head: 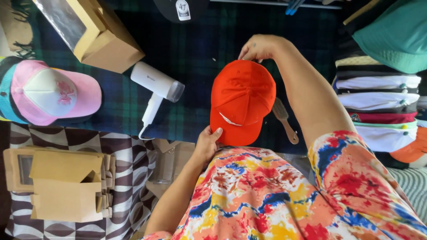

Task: A person uses a wooden brush to clean or finish the surface of a red baseball cap, rotating it to reach all sides.

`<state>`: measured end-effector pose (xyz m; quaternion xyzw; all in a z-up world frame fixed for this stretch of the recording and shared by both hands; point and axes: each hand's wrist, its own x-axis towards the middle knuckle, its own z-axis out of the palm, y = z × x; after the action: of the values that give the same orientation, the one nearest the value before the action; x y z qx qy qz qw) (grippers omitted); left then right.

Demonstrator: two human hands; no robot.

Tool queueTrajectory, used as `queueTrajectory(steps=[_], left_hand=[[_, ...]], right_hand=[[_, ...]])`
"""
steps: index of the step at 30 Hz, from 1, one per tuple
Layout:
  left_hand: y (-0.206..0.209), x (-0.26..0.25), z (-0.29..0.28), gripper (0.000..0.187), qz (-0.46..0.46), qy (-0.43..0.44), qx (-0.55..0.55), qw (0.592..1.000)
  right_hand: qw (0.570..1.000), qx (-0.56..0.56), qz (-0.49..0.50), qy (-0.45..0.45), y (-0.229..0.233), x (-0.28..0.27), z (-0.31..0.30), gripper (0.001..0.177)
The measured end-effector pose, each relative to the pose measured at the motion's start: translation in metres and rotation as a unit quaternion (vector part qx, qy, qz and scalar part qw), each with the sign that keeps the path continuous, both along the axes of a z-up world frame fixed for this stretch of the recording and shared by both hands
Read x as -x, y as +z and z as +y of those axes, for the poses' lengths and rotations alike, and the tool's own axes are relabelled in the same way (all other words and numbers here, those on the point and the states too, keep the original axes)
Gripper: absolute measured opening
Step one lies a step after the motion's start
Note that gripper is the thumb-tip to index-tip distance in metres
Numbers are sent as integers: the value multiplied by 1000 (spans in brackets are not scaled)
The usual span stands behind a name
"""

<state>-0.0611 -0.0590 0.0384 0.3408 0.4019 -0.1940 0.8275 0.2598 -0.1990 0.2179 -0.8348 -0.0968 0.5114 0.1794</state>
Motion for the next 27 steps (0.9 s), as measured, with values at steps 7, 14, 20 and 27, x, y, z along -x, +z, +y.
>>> queueTrajectory(steps=[7,14,20,27], left_hand=[[7,-6,2,53,-12,-61,43,997],[19,-2,4,48,-26,-173,-87,981],[-18,9,6,38,-67,-89,-75,991],[22,1,3,40,-64,-105,-96,988]], right_hand=[[1000,-21,-22,-4,-21,6,4,26],[991,-95,-76,-53,-59,15,-24,29],[837,-97,-445,-302,-166,137,-160,28],[833,56,-547,-64,-242,284,-221,38]])
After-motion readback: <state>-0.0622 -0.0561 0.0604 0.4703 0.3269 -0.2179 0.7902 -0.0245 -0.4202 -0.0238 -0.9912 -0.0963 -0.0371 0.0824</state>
